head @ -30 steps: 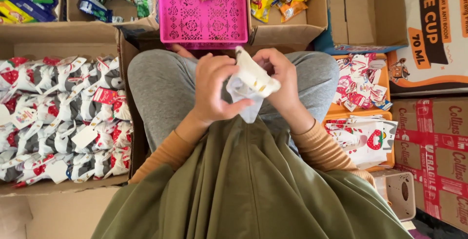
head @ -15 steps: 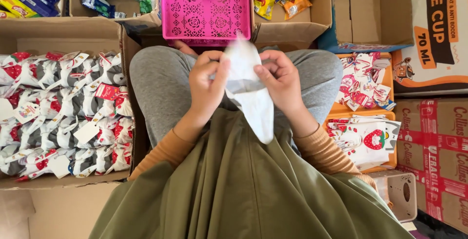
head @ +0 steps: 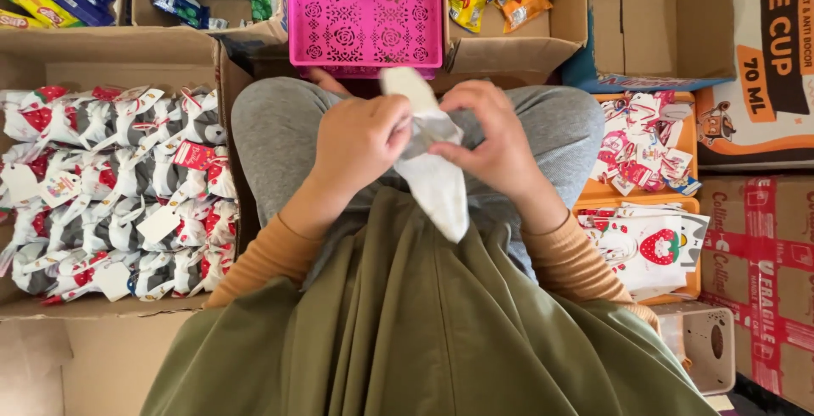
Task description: The person is filling small white gift bags with various snacks and candies from surrounding cardboard boxes.
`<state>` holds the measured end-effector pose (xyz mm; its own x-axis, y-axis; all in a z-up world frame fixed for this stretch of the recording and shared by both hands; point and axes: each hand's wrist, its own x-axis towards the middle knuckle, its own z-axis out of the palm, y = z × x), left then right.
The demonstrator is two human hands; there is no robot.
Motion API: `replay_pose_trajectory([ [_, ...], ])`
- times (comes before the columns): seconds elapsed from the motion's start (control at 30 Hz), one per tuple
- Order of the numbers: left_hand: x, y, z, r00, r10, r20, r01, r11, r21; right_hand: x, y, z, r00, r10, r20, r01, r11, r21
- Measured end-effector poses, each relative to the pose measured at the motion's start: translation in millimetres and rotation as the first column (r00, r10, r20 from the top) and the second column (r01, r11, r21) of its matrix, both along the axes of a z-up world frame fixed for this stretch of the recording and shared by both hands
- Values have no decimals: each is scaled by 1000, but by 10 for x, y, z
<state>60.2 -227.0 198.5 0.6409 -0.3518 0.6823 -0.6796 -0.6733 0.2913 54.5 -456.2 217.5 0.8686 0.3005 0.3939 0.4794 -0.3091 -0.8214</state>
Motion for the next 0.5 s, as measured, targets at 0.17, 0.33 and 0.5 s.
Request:
replay_pose_trajectory([
  [0.17,-53,-115,-16,887,434,-158,-438,899,9,-16,-16,11,935,-113,338,299,764,-571],
  [0.33,-75,-237,-115,866,460,-195,-467,884,9,-163,175,163,904,-220,367,374,824,-426],
  [0.5,-197,-476,52,877,230,-422,-352,905,-239,-29,381,-80,953,-258,158,290,637,-714],
])
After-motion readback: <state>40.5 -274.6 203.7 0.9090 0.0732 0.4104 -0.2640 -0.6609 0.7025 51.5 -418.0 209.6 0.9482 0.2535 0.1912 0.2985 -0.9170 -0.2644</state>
